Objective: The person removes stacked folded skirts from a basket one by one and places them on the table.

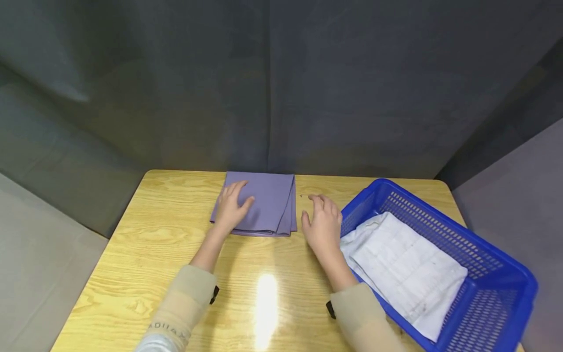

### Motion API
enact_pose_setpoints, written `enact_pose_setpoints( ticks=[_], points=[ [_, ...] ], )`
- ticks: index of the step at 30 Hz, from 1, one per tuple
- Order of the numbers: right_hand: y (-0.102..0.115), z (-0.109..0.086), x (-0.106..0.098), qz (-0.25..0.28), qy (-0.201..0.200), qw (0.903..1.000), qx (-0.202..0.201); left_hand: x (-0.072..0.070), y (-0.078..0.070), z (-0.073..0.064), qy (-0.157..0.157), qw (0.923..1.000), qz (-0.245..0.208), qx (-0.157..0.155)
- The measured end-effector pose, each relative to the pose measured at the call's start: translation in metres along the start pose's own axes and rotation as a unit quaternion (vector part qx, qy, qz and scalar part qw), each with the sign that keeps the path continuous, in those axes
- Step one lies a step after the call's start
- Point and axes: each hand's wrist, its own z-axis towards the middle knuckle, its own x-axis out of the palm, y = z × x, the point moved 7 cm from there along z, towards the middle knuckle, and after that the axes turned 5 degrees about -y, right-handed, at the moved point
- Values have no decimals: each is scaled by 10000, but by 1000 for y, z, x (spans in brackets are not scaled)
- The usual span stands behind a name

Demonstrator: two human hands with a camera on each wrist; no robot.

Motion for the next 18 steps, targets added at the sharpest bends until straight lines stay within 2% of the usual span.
enact_pose_setpoints(
  ticks=[6,18],
  points=[
    [-13,-6,-23,14,-65,9999,138,6,-22,0,247,9995,-43,202],
    [-34,-21,-65,-16,-307,9987,412,17,-57,-2,384,9961,-47,791]
  ],
)
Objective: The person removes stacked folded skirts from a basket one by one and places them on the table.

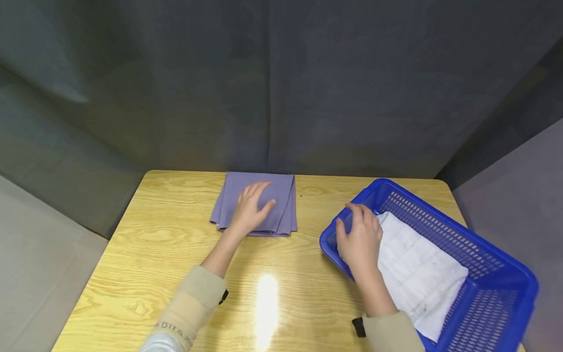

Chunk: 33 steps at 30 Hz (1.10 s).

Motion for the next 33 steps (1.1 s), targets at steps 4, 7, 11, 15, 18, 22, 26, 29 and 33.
enact_pose_setpoints(
  ticks=[4,7,11,15,18,22,26,29,33],
  points=[
    [-10,-4,-11,-92,-57,9998,157,6,-12,1,127,9998,0,145],
    [-19,-8,-18,-169,-85,9995,260,10,-20,1,214,9995,36,227],
    [-31,-14,-27,-294,-142,9988,370,16,-31,3,351,9987,109,341],
    [-41,-19,-35,-400,-180,9979,481,22,-42,3,499,9975,192,460],
    [-48,-22,-41,-447,-175,9971,582,26,-50,4,590,9966,256,523],
    [-57,-27,-50,-536,-222,9958,711,32,-60,6,663,9952,343,626],
    [-68,-32,-58,-658,-219,9936,894,38,-70,8,677,9941,377,754],
    [-77,-35,-63,-740,-198,9914,1061,43,-78,10,678,9932,387,860],
    [-88,-39,-70,-806,-212,9889,1234,50,-89,11,747,9918,330,982]
  ],
)
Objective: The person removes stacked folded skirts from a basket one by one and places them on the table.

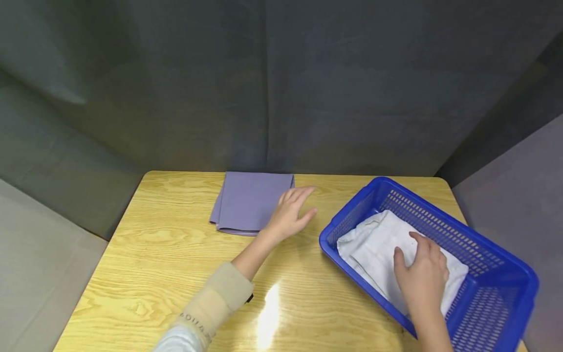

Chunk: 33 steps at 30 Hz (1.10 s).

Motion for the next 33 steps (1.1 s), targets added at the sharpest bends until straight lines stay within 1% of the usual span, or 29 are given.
enact_pose_setpoints(
  ticks=[8,11,14,17,23,27,30,33],
  points=[
    [-29,-4,-10,-150,152,9983,547,15,-23,5,195,9996,132,180],
    [-39,-7,-13,-196,221,9969,724,22,-30,7,250,9994,77,247],
    [-48,-10,-16,-221,203,9961,835,27,-37,8,289,9991,8,325],
    [-55,-11,-17,-218,187,9955,898,31,-45,8,286,9988,-137,374],
    [-63,-12,-18,-70,53,9962,868,39,-58,10,258,9966,-643,450],
    [-70,-13,-21,117,-113,9958,897,42,-68,12,353,9953,-766,476],
    [-75,-14,-22,240,-183,9949,967,44,-75,15,428,9942,-878,439],
    [-82,-15,-21,324,-167,9937,1061,48,-82,18,549,9932,-952,380]
  ],
)
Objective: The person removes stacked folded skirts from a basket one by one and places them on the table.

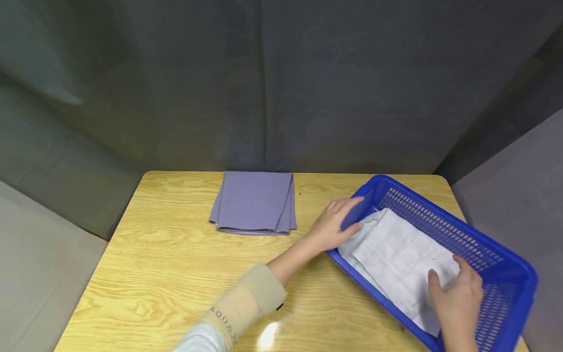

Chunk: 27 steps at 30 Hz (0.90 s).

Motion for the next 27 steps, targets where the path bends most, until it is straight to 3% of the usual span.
enact_pose_setpoints(
  ticks=[14,27],
  points=[
    [-29,4,2,205,172,9989,386,34,-10,18,626,9968,-73,-483],
    [-46,6,16,-78,1060,9917,722,59,-5,22,979,9880,-338,-1143]
  ],
)
